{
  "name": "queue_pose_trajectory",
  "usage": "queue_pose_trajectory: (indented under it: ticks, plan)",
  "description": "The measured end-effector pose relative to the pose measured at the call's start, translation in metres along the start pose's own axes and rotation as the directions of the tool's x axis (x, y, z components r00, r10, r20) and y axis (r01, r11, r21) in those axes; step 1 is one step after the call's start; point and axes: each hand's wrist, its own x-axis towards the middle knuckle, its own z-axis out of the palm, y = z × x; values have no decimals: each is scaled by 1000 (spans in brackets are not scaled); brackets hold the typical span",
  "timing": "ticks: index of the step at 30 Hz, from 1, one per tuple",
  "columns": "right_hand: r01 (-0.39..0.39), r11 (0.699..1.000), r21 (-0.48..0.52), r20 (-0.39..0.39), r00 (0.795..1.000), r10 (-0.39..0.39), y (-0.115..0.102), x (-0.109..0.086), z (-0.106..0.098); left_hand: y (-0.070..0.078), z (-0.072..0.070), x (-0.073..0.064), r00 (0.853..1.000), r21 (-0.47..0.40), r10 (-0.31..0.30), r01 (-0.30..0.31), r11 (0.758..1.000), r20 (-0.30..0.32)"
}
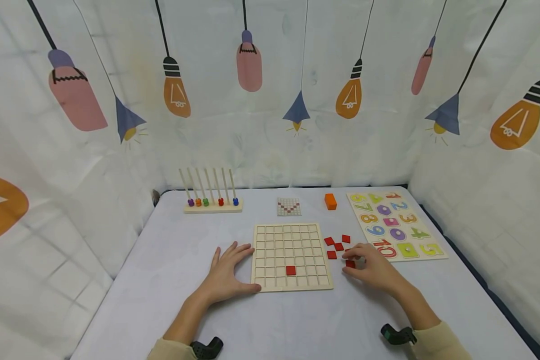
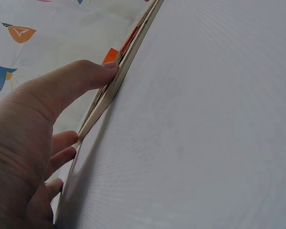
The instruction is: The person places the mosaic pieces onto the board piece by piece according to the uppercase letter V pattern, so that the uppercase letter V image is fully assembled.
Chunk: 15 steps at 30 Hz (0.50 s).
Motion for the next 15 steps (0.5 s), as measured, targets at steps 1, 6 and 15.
queue_pose_trajectory:
  ticks: [1, 6, 15]
  plan:
    - [-4, 1000, -1, 1, 1000, 4, 1, 0, 0, 0, 0, 0, 1000, 0, -1, 1, 1000, 0]
    - [-20, 1000, -20, 0, 1000, 20, 7, -1, -1, 0, 0, 0, 1000, 1, 0, 0, 1000, 0]
    - [-42, 999, -26, 3, 999, 42, 14, -3, -4, 0, 1, 0, 1000, 8, -2, 2, 1000, 1]
